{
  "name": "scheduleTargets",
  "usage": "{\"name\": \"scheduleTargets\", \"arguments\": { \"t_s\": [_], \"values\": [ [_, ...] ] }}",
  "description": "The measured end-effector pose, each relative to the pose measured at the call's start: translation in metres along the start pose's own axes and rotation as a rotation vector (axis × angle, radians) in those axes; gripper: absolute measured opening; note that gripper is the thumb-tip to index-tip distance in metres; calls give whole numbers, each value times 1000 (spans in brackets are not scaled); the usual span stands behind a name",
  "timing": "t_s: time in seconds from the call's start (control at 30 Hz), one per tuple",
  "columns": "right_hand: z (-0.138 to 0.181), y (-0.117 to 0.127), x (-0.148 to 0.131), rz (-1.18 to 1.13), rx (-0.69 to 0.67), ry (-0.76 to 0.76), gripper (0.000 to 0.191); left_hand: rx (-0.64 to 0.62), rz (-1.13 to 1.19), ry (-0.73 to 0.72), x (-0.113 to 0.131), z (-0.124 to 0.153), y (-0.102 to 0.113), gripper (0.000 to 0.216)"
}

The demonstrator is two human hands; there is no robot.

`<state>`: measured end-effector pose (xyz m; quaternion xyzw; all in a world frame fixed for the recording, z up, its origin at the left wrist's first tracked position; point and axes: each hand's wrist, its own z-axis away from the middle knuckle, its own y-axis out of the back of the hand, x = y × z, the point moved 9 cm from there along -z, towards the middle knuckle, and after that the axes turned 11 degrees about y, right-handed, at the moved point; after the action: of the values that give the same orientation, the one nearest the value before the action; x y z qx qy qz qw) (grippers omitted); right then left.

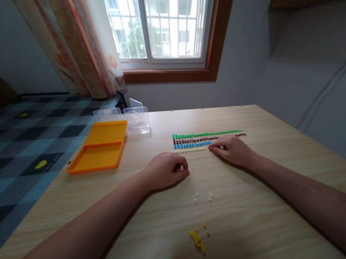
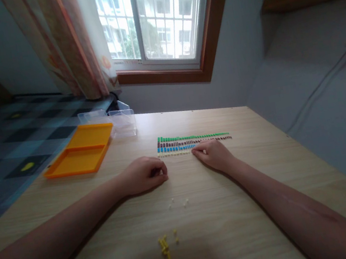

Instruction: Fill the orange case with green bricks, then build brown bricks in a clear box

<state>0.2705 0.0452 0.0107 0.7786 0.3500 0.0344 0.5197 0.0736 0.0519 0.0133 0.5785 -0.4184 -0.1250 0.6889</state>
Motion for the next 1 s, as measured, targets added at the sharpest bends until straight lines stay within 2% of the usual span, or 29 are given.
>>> {"name": "scheduleTargets", "arguments": {
  "t_s": [0.73,1.0],
  "values": [
    [-1,1,-1,-14,50,-5,21,9,-2,2,1,0,1,13],
    [0,13,-7,-54,104,7,22,-8,5,3,0,1,0,14]
  ]
}}
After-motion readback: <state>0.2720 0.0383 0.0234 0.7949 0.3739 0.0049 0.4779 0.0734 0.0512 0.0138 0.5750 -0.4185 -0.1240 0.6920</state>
